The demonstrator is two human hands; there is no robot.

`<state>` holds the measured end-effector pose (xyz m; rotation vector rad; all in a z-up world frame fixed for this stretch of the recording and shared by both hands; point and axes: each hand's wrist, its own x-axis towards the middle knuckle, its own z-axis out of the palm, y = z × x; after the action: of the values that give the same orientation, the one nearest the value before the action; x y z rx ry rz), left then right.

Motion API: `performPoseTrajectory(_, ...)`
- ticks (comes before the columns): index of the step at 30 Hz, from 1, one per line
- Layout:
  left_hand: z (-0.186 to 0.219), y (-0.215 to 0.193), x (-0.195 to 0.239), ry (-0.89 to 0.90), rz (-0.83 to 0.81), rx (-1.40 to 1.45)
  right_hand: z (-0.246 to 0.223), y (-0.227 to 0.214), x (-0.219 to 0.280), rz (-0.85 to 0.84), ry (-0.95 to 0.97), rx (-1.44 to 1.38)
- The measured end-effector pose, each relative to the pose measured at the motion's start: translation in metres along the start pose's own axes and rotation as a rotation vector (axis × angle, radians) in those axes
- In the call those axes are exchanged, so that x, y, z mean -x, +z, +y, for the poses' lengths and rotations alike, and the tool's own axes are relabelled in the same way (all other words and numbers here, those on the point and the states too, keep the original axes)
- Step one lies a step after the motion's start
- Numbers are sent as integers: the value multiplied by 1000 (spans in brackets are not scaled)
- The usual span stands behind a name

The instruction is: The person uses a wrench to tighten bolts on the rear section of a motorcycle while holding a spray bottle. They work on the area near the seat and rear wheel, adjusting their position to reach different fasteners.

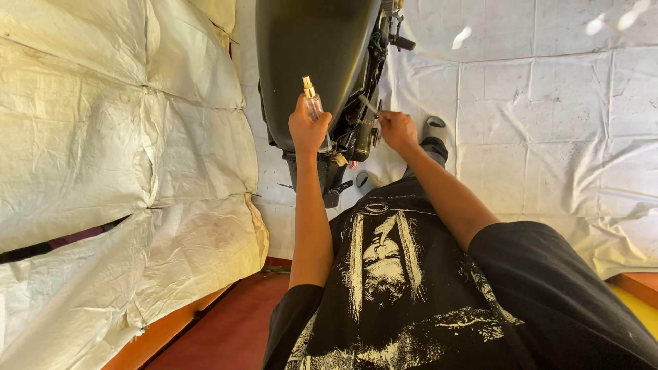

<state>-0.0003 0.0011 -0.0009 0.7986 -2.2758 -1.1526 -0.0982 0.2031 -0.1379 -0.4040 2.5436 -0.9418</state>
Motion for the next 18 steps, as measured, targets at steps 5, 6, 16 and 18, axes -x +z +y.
performPoseTrajectory(5,3,0,2,8,5,18,-17,-13,6,-3,-140,87)
performPoseTrajectory(6,2,-1,2,-1,6,21,-24,-13,9,-36,-200,173)
performPoseTrajectory(16,1,1,2,2,8,-12,-20,-15,2,-30,-232,335)
performPoseTrajectory(18,-3,1,2,14,16,-36,-7,-3,-10,60,-116,395)
